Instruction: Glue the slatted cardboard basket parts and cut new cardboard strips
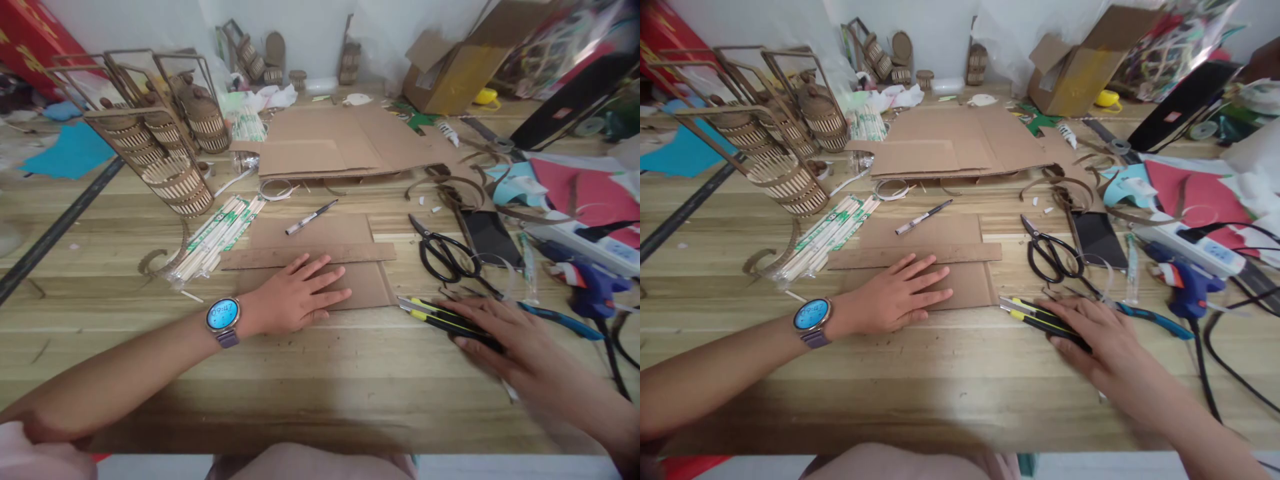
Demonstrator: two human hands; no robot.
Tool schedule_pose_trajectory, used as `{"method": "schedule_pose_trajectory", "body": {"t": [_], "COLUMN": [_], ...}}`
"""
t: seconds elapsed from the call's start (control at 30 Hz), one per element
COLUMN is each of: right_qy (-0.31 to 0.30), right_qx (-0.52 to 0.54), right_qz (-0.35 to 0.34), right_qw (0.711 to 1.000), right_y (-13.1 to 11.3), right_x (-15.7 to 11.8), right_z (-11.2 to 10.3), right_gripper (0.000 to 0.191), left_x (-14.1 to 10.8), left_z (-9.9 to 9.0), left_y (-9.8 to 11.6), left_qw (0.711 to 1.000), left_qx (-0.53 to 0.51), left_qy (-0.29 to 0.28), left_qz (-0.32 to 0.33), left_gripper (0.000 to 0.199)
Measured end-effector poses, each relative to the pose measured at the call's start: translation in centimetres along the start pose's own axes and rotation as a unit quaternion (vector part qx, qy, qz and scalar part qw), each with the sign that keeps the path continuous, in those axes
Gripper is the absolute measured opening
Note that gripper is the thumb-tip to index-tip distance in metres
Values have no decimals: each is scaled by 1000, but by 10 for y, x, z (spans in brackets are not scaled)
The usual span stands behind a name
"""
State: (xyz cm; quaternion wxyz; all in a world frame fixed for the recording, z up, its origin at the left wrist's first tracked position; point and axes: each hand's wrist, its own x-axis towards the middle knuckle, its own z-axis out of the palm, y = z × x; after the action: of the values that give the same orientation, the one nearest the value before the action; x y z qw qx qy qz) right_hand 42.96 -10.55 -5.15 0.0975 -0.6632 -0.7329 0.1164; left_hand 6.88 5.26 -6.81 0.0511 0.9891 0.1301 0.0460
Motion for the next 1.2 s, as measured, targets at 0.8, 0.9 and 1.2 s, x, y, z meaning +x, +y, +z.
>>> {"method": "schedule_pose_trajectory", "body": {"t": [0.8,0.9,1.2], "right_qy": [40,49,52], "right_qx": [14,24,40], "right_qz": [1,10,13], "right_qw": [999,998,998], "right_y": [-28,-29,-25], "right_x": [4,12,31], "right_z": [22,21,15], "right_gripper": [54,54,62], "left_x": [7,13,20], "left_z": [8,6,-8], "left_y": [4,7,-25], "left_qw": [999,999,997], "left_qx": [-13,-20,-57], "left_qy": [28,17,-47], "left_qz": [-28,-43,11], "left_gripper": [48,48,49]}}
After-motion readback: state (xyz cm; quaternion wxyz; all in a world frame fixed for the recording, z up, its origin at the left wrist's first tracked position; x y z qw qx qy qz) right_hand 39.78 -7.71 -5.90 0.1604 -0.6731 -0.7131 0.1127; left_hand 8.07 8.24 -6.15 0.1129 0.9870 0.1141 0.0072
